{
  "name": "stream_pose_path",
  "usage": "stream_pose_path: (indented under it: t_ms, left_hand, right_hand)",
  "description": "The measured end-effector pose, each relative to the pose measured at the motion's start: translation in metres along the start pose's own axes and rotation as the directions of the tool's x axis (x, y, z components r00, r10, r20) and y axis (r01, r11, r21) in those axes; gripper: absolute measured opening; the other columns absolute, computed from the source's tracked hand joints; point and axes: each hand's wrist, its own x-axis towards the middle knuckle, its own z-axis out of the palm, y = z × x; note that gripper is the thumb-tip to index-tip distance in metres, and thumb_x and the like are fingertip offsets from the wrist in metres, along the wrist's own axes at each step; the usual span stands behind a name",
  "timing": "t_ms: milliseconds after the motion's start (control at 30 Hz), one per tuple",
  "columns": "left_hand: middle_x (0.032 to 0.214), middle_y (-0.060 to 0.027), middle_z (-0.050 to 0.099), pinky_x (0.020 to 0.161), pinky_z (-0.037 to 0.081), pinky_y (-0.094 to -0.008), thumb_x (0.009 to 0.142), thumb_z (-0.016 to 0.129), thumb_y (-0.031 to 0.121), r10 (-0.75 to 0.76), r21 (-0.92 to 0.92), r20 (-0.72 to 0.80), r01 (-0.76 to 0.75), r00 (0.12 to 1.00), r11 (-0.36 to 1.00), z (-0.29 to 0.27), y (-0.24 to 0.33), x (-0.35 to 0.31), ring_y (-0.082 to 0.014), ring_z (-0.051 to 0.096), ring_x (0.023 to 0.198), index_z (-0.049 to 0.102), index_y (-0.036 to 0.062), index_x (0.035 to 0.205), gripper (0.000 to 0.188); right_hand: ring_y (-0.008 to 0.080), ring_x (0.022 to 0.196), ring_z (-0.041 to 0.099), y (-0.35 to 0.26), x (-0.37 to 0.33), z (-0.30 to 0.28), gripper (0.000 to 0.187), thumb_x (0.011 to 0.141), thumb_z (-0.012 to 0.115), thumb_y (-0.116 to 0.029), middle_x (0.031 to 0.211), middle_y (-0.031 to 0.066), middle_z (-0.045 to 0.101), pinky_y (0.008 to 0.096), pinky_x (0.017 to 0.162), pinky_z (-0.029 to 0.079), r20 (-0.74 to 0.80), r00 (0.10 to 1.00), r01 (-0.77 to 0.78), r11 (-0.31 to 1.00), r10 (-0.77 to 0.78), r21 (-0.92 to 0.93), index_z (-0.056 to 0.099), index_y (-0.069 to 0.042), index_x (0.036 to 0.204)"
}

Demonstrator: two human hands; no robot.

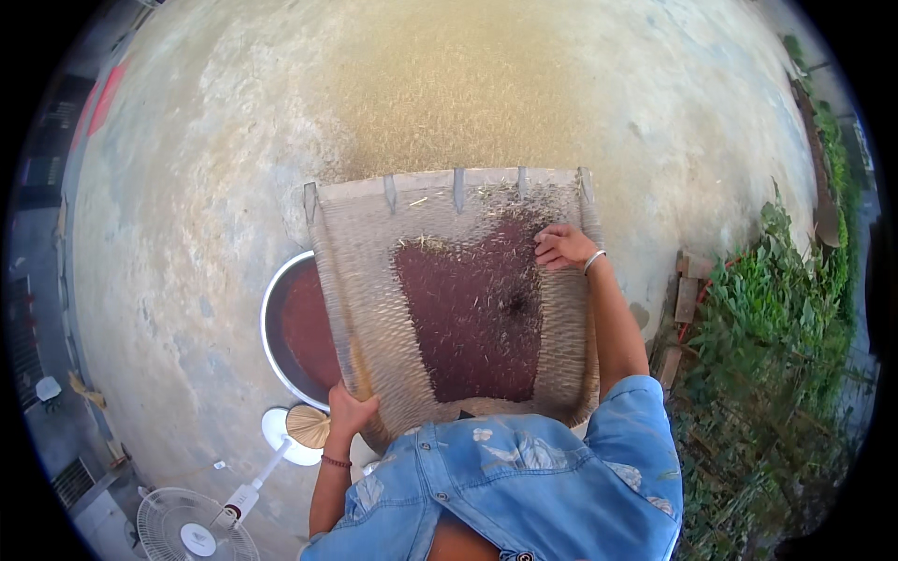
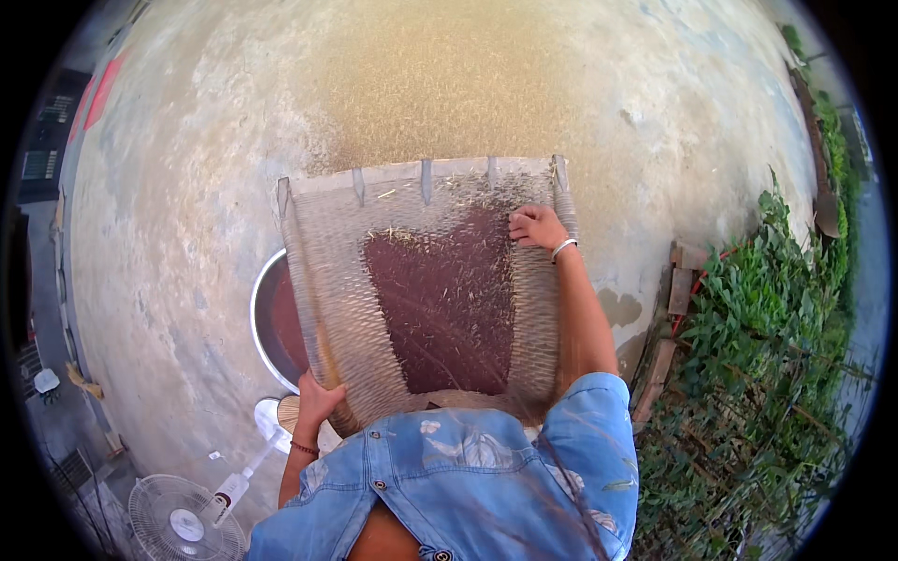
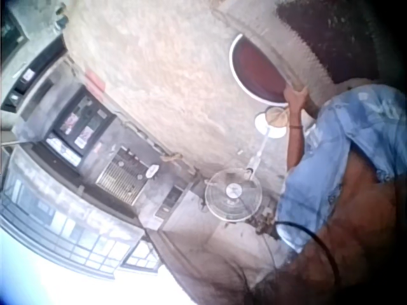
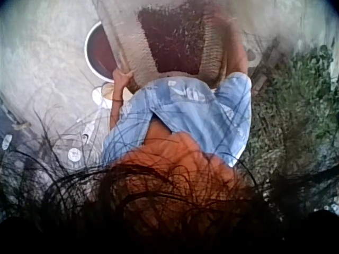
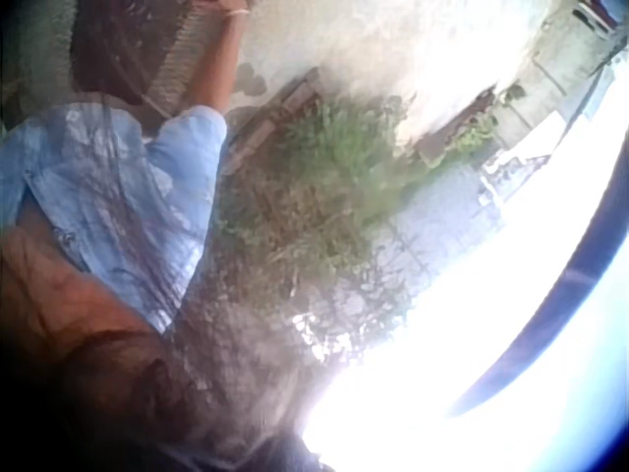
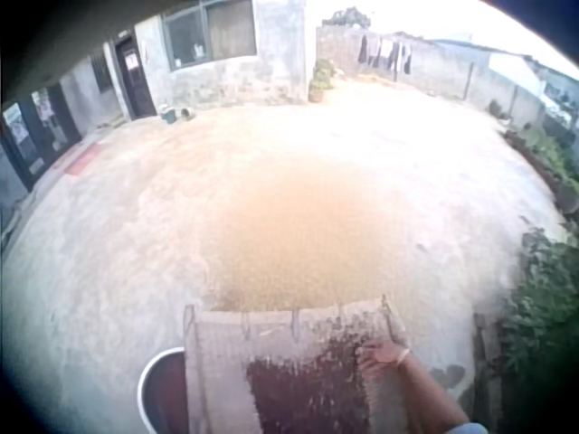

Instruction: The person scoops reddish-brown grains from a large metal basin into a woven winnowing tray. They shake the tray to separate lighter chaff from the heavier grains, then pour the cleaned grains back into the basin. The process is repeated to ensure the grains are free of debris.

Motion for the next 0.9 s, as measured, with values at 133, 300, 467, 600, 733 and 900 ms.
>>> stream_pose_path:
  t_ms: [133,300,467,600,733,900]
  left_hand:
    - [0.082,-0.0205,0.064,0.071,0.05,-0.0382,0.055,0.072,0.018,-0.02,0.016,-0.022,0.02,1.0,1.0,-0.004,-0.002,-0.005,-0.0343,0.064,0.078,0.058,-0.0049,0.092,0.046]
    - [0.083,-0.02,0.064,0.071,0.05,-0.0384,0.055,0.072,0.018,0.019,0.029,-0.011,-0.018,1.0,0.999,-0.001,-0.003,-0.001,-0.0341,0.064,0.078,0.058,-0.0041,0.091,0.045]
    - [0.082,-0.0196,0.064,0.071,0.05,-0.0377,0.056,0.071,0.017,0.038,-0.006,-0.023,-0.038,0.999,0.999,0.0,0.003,-0.002,-0.0331,0.064,0.077,0.058,-0.0037,0.092,0.044]
    - [0.082,-0.0192,0.064,0.071,0.05,-0.0367,0.056,0.069,0.016,0.005,-0.012,-0.031,-0.006,1.0,1.0,0.002,0.0,-0.005,-0.0317,0.064,0.077,0.058,-0.0037,0.092,0.043]
    - [0.083,-0.0179,0.065,0.072,0.05,-0.0355,0.056,0.068,0.014,-0.061,-0.033,-0.005,0.06,0.998,0.998,0.001,0.004,-0.003,-0.0284,0.065,0.077,0.059,-0.0045,0.094,0.044]
    - [0.083,-0.0165,0.066,0.071,0.05,-0.034,0.057,0.067,0.012,-0.191,-0.213,-0.053,0.175,0.98,0.961,-0.018,-0.009,0.011,-0.0262,0.065,0.075,0.059,-0.0051,0.095,0.042]
  right_hand:
    - [0.0174,0.071,0.066,-0.052,-0.041,0.032,0.02,0.09,0.053,-0.022,0.081,0.0083,0.064,0.0291,0.061,0.055,-0.216,0.969,0.133,0.989,-0.117,0.063,0.06,-0.004,0.096]
    - [0.0141,0.069,0.063,0.0,-0.024,0.018,0.018,0.088,0.056,-0.018,0.074,0.0074,0.063,0.0261,0.056,0.053,-0.025,0.999,0.036,0.999,-0.036,-0.019,0.06,-0.001,0.09]
    - [0.0141,0.063,0.06,0.012,-0.026,0.002,0.014,0.087,0.057,-0.015,0.076,0.0072,0.062,0.0249,0.055,0.051,-0.585,0.705,0.517,0.855,-0.401,0.037,0.06,-0.002,0.093]
    - [0.0249,0.067,0.061,0.019,-0.099,0.01,0.02,0.082,0.061,-0.011,0.083,0.0149,0.063,0.033,0.059,0.05,-0.597,0.311,0.288,0.672,-0.739,-0.682,0.057,0.001,0.097]
    - [0.0296,0.067,0.059,0.094,-0.17,0.013,0.035,0.077,0.068,-0.021,0.077,0.0188,0.062,0.0377,0.063,0.048,-0.478,0.705,0.217,0.8,-0.525,-0.559,0.054,0.004,0.097]
    - [0.0436,0.063,0.053,0.054,-0.184,0.062,0.034,0.079,0.066,-0.024,0.067,0.0275,0.054,0.0442,0.055,0.042,-0.41,0.689,0.253,0.728,-0.598,-0.637,0.048,0.005,0.084]
